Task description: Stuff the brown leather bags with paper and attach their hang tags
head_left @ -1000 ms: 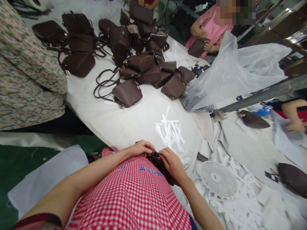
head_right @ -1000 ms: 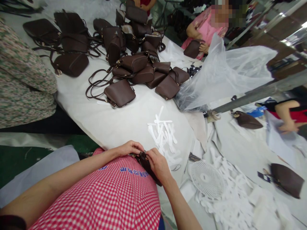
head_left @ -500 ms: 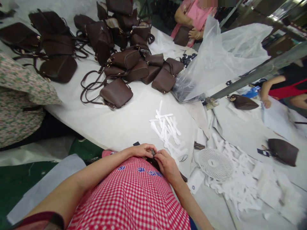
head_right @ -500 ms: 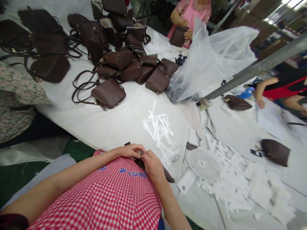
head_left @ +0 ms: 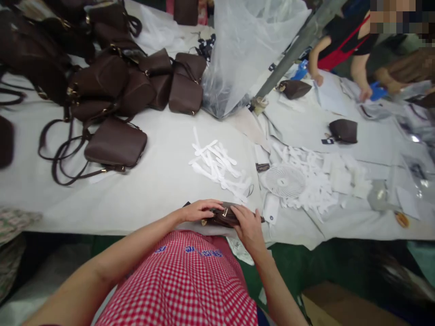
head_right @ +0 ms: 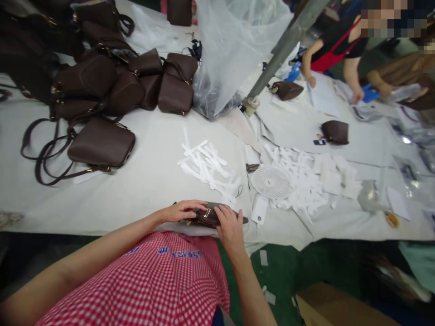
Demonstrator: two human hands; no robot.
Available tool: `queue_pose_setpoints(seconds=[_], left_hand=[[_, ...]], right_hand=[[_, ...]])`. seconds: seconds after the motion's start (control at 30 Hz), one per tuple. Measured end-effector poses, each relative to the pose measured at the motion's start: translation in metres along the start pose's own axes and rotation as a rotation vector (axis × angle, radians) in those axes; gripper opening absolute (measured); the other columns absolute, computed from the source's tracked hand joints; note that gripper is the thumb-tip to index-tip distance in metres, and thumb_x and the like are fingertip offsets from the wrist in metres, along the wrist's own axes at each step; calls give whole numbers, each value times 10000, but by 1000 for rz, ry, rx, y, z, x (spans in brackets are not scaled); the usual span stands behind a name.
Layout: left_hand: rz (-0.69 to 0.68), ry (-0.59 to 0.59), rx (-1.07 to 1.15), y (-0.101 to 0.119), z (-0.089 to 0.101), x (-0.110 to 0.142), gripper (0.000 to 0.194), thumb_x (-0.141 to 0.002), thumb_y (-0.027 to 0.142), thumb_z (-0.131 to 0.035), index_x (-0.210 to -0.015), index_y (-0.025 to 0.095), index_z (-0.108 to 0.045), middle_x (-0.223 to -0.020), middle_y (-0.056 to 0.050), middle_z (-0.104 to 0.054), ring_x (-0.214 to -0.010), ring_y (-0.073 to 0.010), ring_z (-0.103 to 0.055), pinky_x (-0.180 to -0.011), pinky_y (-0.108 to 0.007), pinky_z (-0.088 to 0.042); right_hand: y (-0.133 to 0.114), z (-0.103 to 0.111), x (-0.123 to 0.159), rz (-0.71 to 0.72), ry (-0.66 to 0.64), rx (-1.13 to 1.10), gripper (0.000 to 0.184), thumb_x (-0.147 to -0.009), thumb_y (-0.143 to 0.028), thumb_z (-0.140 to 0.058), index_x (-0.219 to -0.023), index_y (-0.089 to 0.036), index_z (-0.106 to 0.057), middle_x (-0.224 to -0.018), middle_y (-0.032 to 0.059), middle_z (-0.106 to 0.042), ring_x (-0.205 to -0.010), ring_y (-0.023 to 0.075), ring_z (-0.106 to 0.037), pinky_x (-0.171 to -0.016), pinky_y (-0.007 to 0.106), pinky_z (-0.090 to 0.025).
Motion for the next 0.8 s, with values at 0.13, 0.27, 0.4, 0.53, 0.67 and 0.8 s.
queue_pose_setpoints(seconds=[0.13, 0.27, 0.4, 0.53, 0.67, 0.8], left_hand=[[-14, -21, 0, 4, 0, -8, 346, -917, 274, -475, -1244, 195, -553, -1415, -113, -470, -1317, -230, -418, -1120, -400, -282], [-54, 40, -91, 7, -2, -20, 278, -832, 142, -494, -1091, 177, -590, -1212, -96, -562, -1171, -217, -502, -1054, -377, -361], [-23, 105, -168, 5, -3, -27, 253, -793, 98, -477, -1002, 185, -589, -1059, -64, -566, -1042, -201, -524, -976, -347, -416], [9, 93, -100, 3, -3, -24, 211, -829, 158, -507, -1023, 191, -582, -1120, -65, -552, -993, -187, -537, -907, -313, -448], [35, 147, -68, 3, -3, -21, 223, -814, 127, -503, -1012, 188, -589, -1163, -69, -547, -968, -176, -548, -875, -304, -461], [4, 186, -71, 6, -4, -19, 199, -834, 140, -499, -1000, 192, -596, -1174, -76, -557, -1067, -197, -532, -978, -343, -418]], right_hand=[[-3, 0, -7, -21, -4, -27, 526, -744, -4, -441, -1220, -192, -568, -1260, 107, -613, -1185, 275, -519, -1091, 587, -194], [-6, -3, -13, -19, 29, -62, 382, -818, -55, -442, -1139, -182, -608, -1199, 105, -649, -1143, 241, -550, -1080, 497, -259], [-7, -4, -17, -32, 34, -59, 338, -850, -91, -457, -1136, -188, -608, -1182, 116, -651, -1145, 249, -550, -1066, 504, -292], [-24, 17, -4, -197, 184, 7, 418, -840, -109, -474, -1245, -171, -562, -1343, 183, -505, -1276, 332, -419, -1061, 603, -266], [-53, 33, 31, -492, 434, -266, 239, -883, -271, -521, -1075, -174, -625, -1107, 172, -596, -1078, 306, -539, -935, 508, -442], [-75, -8, 41, -831, 368, -1049, 276, -843, -450, -580, -882, -179, -619, -729, 35, -606, -656, 180, -591, -586, 304, -532]])
Point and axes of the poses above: each hand's wrist, its own x-axis away from the middle knuckle, its own z-axis out of the back of the hand, y = z × x, the point moved 5 cm from there along -x, towards the middle knuckle
